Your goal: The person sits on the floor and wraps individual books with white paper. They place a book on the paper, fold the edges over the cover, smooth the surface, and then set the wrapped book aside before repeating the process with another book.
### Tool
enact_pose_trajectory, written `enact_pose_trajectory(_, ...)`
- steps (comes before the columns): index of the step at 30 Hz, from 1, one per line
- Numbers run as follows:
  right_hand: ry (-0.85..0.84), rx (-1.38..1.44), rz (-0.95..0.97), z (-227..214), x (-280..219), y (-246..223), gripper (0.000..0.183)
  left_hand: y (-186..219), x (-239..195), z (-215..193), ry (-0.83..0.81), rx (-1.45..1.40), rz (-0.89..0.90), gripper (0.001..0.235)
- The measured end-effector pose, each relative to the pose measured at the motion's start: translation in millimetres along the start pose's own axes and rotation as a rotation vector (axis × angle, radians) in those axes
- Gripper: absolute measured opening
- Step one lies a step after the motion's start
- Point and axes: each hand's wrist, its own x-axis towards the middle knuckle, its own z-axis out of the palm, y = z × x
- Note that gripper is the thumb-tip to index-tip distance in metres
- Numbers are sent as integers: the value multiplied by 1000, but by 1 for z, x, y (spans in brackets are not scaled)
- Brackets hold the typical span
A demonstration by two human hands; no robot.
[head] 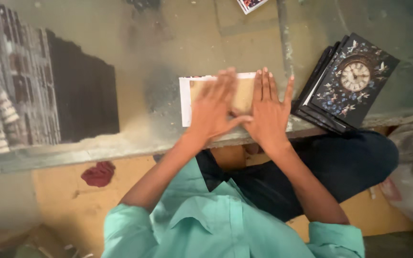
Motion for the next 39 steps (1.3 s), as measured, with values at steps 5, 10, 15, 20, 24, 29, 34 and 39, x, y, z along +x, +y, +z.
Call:
enact_pose_trajectory(5, 30, 18, -17, -5, -8, 0, 104, -50, -62, -19, -82, 180, -215, 91)
enact_pose_trajectory(10, -1, 179, -217, -6, -9, -13, 94, -47, -47, -16, 77, 296, -203, 64)
enact_pose_trajectory(15, -34, 323, -233, 5, -17, -17, 101, -40, -2, 6, 20, 52, -145, 42)
enact_pose_trajectory(20, 230, 452, -60, 5, -21, 16, 112, -46, 10, -22, -328, -24, -388, 52)
enact_pose_trajectory(24, 249, 1690, 168, 8, -7, 26, 103, -48, -6, -45, -427, -742, -149, 42)
enact_pose_trajectory(29, -186, 1755, 232, 24, -1, 40, 53, -40, -9, -3, -132, -1403, -676, 42)
enact_pose_trajectory(34, -69, 1824, 459, 41, 13, 41, 38, -47, -5, 34, 26, -1337, -626, 48)
enact_pose_trajectory(39, -21, 1789, 510, 43, 24, 46, 37, -49, -10, 50, 60, -1333, -729, 50)
